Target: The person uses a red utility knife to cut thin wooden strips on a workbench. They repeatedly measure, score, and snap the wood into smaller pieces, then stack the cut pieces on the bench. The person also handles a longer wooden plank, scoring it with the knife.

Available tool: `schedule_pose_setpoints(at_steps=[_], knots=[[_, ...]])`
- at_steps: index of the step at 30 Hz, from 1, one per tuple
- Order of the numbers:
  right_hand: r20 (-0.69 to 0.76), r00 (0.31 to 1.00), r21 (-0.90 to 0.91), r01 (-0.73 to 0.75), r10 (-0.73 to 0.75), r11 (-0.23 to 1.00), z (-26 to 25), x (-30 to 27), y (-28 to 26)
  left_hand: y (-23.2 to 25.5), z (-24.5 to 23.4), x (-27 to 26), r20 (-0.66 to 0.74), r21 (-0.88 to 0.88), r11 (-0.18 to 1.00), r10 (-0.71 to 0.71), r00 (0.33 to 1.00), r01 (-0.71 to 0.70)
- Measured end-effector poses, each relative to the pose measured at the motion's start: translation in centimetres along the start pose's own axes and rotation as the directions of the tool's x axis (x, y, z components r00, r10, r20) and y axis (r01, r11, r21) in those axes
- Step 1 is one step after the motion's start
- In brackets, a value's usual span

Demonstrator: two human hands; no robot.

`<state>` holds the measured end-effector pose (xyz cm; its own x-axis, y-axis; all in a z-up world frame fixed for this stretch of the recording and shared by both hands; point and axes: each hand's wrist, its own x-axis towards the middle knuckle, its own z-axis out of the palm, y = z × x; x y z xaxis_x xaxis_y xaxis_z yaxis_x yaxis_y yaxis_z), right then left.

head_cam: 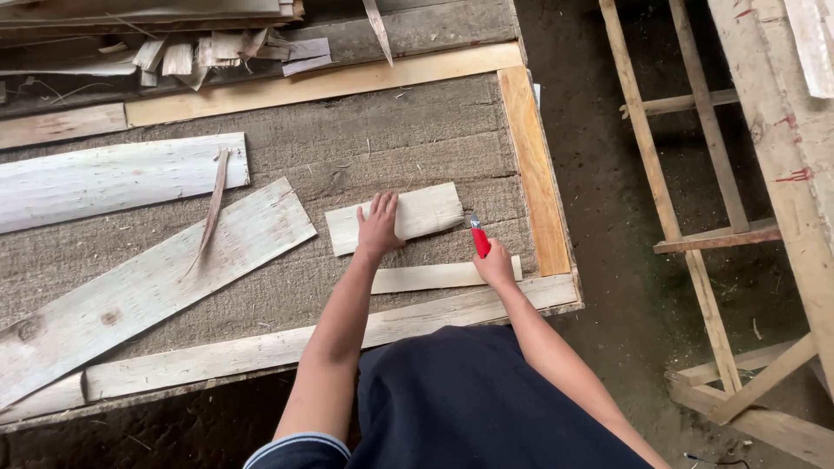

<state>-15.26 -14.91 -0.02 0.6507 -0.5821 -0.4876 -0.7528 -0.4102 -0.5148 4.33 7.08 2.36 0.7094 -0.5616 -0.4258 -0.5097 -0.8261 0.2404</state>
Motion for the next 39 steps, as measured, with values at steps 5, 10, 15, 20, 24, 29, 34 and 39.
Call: schedule_pose_setpoints(at_steps=[5,10,15,20,24,29,34,39], knots=[[-0.092,0.995,-0.073,0.038,-0.044,0.997,-0.9,-1.0,-1.2,-0.5,-1.3,-0.5,-0.083,-0.025,0.998,0.048,0.995,-0.051],[-0.276,0.951,0.147,0.186,-0.14,0.971,-5.1,-1.9,-6.1,1.0,-4.6,-4.2,-0.132,-0.054,0.981,0.18,0.975,-0.189],[-0.148,0.988,0.419,0.109,-0.051,0.901,-5.7,0.7,-6.7,2.5,-5.7,-6.1,-0.249,-0.108,0.9,0.387,0.888,-0.423],[-0.215,0.973,0.539,0.185,-0.077,0.822,-2.9,1.4,-5.5,4.4,-6.9,-6.1,-0.325,-0.154,0.896,0.351,0.878,-0.415],[-0.181,0.978,0.635,0.194,-0.1,0.748,-2.6,0.6,-6.4,6.1,-5.2,-4.0,-0.653,-0.082,0.906,0.265,0.709,-0.414],[-0.143,0.987,0.73,0.158,-0.078,0.665,-2.8,-0.2,-7.1,7.2,-5.9,-3.4,-0.483,-0.24,0.958,0.022,0.876,-0.156],[-0.007,0.997,0.883,0.04,-0.071,0.468,-5.6,-4.4,-11.7,8.7,-7.6,-4.7,-0.509,-0.356,0.918,-0.036,0.86,-0.172],[0.339,0.927,0.929,-0.302,-0.161,0.215,-8.2,-9.9,-16.7,10.4,-7.0,-4.6,-0.681,-0.55,0.717,-0.088,0.727,-0.428]])
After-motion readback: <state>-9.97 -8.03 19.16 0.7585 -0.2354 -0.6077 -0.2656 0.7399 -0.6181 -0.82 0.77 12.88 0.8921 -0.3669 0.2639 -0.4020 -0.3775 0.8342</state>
